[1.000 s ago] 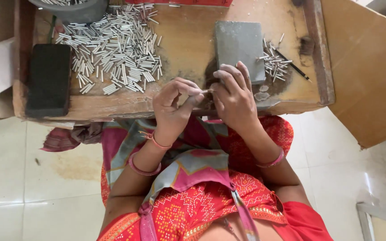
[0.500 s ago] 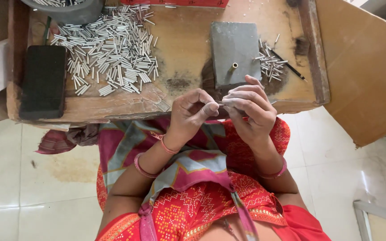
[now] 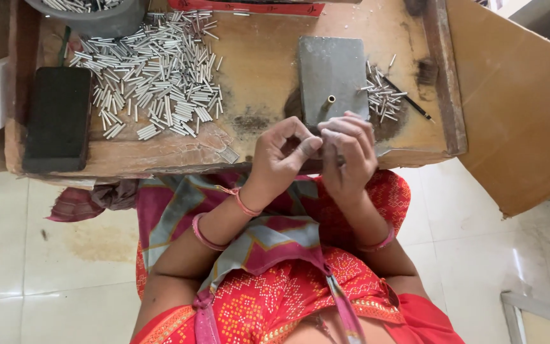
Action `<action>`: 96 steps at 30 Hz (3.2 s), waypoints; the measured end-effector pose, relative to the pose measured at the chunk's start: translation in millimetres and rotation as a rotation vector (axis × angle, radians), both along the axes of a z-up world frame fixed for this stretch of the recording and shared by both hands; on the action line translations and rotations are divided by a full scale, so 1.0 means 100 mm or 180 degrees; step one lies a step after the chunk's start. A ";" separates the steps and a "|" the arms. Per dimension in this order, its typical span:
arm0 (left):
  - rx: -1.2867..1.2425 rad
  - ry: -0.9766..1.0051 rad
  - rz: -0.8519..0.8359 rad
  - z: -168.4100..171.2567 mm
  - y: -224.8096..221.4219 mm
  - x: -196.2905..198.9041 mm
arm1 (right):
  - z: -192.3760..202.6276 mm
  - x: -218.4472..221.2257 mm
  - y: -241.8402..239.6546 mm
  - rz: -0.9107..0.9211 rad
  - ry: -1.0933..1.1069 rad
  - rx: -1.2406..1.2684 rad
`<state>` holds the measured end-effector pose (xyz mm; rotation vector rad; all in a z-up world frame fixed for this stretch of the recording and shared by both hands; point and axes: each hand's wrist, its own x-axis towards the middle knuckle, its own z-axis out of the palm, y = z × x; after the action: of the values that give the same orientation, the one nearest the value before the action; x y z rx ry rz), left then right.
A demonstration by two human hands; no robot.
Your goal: Insert small metal pins into metal tubes or casings at a workbench using a jig.
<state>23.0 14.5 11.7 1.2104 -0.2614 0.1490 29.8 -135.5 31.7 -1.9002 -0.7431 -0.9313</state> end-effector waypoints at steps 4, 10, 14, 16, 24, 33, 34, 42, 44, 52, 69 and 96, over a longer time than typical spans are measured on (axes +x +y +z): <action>0.1594 -0.0690 0.0816 0.24 0.15 0.18 | 0.07 0.24 -0.26 -0.0818 -0.0222 -0.0621; 0.2561 -0.1073 0.1294 0.00 0.16 0.61 | 0.23 0.40 -0.21 -0.0454 0.0366 -0.0437; 0.2862 -0.1104 0.1211 -0.13 0.13 0.69 | -0.03 0.59 -0.25 0.0038 0.0465 -0.1063; 0.2823 -0.1064 0.1175 -0.17 0.13 0.70 | -0.06 0.66 -0.27 -0.0010 0.0440 -0.1015; 0.1030 -0.0157 0.1001 -0.18 -0.08 0.69 | 0.23 0.57 -0.14 -0.0460 -0.0164 -0.1269; -0.1566 0.0229 0.0428 -0.42 -0.13 0.96 | 0.17 0.53 0.05 0.0243 0.0420 -0.1373; -0.1576 0.0192 0.0462 -0.42 -0.12 0.96 | 0.20 0.54 0.08 0.0207 0.0491 -0.1428; 0.0853 -0.0424 0.1307 0.02 0.19 0.50 | 0.04 0.73 0.18 -0.0174 0.0599 -0.2075; 0.1994 -0.0778 0.1449 -0.02 0.26 0.49 | 0.03 0.76 0.19 -0.0180 0.0748 -0.2156; 0.2990 -0.0979 0.1184 -0.18 0.26 0.64 | 0.03 0.71 0.09 0.0079 0.0628 -0.1820; 0.1625 -0.1168 -0.0091 0.54 0.22 -0.01 | -0.08 0.21 -0.55 0.2162 0.3589 0.1482; 0.0087 0.0343 -0.0726 -0.06 -0.11 -0.13 | -0.08 -0.31 -0.40 0.0450 0.0688 0.0106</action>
<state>9.7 3.6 5.9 1.2024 -0.3059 -0.1179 -1.5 -175.1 24.1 -1.8576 -0.7168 -0.6353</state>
